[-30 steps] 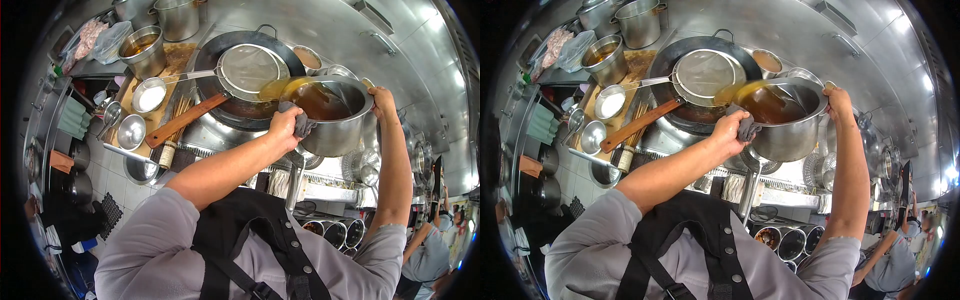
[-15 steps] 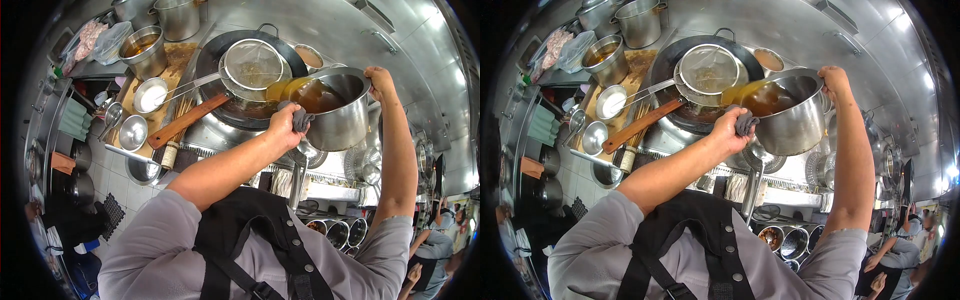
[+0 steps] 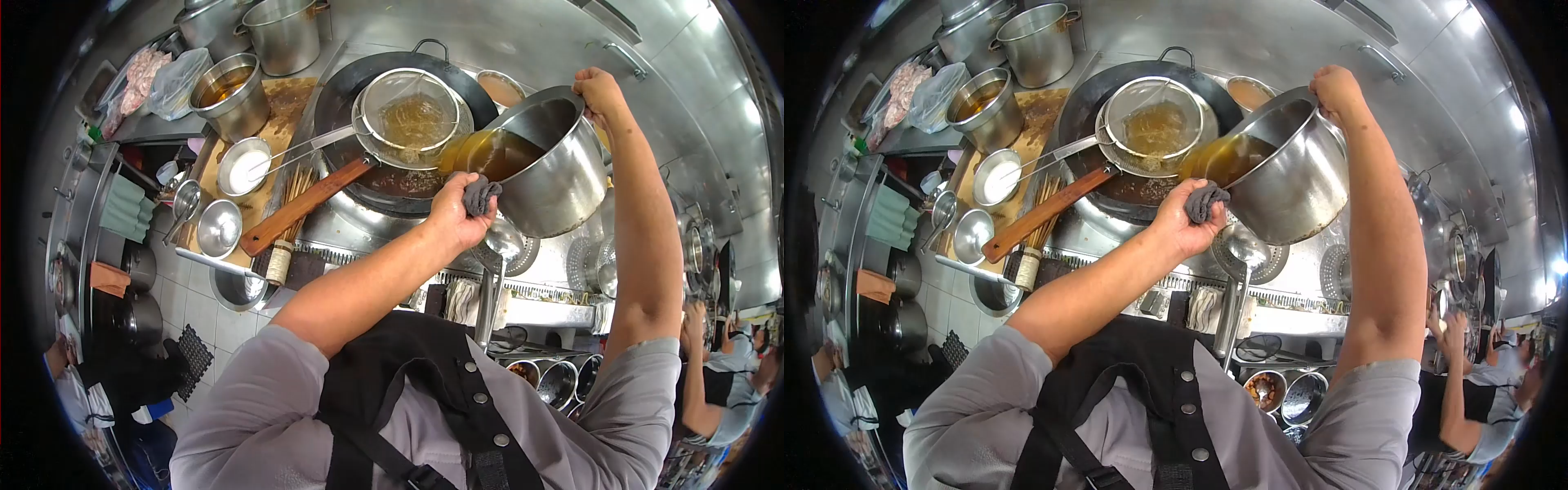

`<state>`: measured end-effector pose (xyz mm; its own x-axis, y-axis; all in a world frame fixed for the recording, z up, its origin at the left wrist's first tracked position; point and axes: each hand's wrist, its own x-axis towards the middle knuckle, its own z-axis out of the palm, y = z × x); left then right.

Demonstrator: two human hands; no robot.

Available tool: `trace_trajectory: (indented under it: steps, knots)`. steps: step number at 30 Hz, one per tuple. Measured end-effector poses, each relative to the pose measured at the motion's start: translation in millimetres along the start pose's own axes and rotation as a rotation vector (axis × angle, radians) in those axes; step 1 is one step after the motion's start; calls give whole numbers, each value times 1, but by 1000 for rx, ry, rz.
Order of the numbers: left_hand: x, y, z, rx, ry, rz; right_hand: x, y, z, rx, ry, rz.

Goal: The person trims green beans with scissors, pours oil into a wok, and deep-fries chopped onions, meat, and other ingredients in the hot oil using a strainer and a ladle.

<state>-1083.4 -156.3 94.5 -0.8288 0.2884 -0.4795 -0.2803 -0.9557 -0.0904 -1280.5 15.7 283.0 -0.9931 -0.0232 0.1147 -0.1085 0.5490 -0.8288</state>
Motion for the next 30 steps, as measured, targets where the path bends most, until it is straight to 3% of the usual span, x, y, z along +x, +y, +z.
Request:
trace_trajectory:
  steps: [3,6,9,11,16,23,25,26,28,30]
  knots:
    - [2,1,5,-23,-6,-93,-1,-1,-5,-49,16,-17]
    - [1,-5,14,72,7,-2,-2,20,-25,-15,26,2]
    - [10,-12,26,260,24,32,-5,74,-54,47,65,83]
    - [14,-26,37,435,49,129,-25,108,-72,263,185,219]
    - [49,-72,43,725,23,103,-86,212,-126,456,327,195]
    - [92,-161,20,843,17,-93,-148,302,-193,257,597,204]
    - [107,-181,7,932,3,-149,-160,343,-205,68,695,85]
    - [118,-186,0,961,-35,-165,-176,355,-208,144,705,98]
    - [124,-206,-8,989,-77,-107,-202,377,-208,-42,763,138]
    - [157,-214,-29,975,-173,-55,-222,407,-198,33,794,199]
